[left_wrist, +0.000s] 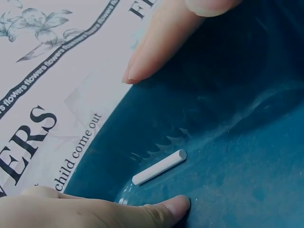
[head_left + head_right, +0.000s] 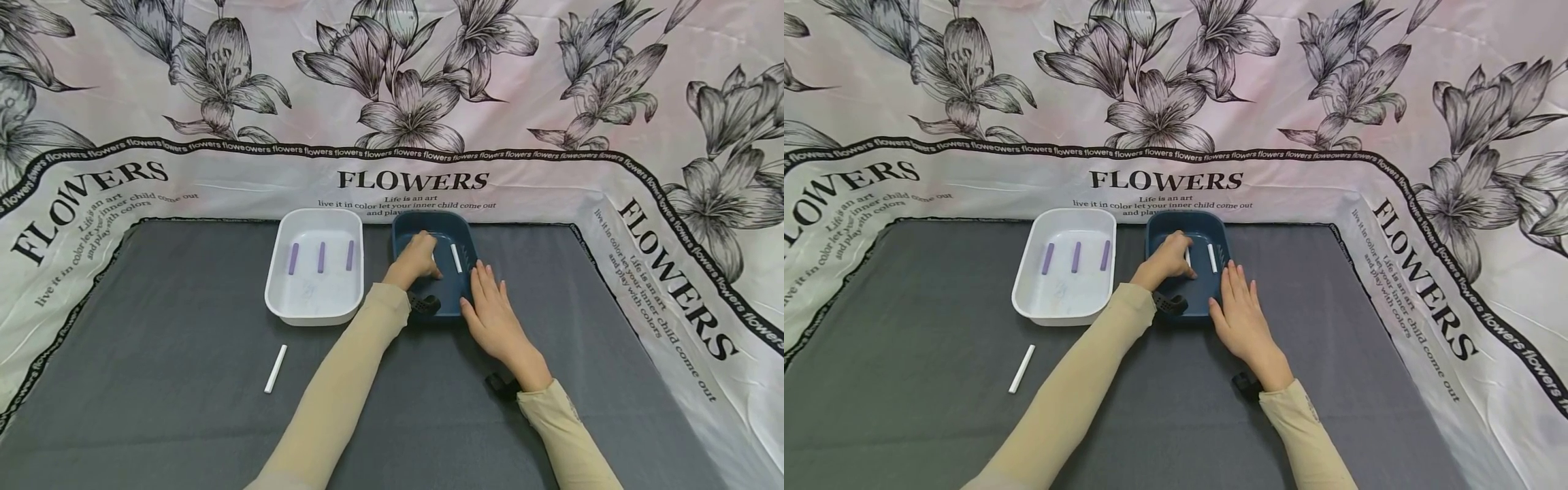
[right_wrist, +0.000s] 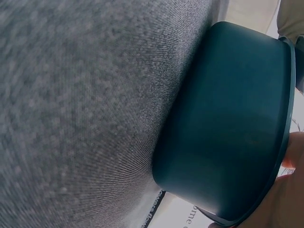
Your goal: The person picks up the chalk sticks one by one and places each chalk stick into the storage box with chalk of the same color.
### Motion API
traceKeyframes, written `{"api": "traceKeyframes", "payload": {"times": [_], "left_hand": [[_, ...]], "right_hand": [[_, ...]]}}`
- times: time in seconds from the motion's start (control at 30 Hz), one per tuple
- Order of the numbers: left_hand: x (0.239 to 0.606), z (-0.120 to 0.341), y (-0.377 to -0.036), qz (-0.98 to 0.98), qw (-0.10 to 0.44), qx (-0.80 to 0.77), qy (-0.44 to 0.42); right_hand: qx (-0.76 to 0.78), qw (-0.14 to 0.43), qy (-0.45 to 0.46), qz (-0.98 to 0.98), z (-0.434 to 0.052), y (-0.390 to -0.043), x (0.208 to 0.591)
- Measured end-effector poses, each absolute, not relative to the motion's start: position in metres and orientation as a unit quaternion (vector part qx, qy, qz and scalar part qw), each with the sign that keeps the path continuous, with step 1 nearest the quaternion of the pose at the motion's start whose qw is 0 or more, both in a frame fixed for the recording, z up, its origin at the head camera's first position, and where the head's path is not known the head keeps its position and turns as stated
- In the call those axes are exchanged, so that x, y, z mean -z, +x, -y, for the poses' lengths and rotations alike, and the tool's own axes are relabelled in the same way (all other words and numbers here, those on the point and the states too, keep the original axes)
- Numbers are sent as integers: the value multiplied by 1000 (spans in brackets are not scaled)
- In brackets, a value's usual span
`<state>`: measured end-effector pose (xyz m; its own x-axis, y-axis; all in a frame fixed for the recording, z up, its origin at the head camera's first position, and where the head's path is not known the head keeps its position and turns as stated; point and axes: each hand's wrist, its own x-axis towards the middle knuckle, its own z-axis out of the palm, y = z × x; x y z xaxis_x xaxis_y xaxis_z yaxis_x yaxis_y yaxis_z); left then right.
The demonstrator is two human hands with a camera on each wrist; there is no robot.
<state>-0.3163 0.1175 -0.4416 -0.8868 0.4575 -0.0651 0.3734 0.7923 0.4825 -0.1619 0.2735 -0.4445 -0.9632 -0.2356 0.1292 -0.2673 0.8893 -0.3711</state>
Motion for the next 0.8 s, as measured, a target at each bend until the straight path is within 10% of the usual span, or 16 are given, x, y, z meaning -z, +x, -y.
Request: {"api": "traceKeyframes", "payload": {"times": [0.8], "left_hand": [[442,-120,-313,-939,98,-248,216]], "right_hand": [[-195,46,128,971,-274,-161,448]]}}
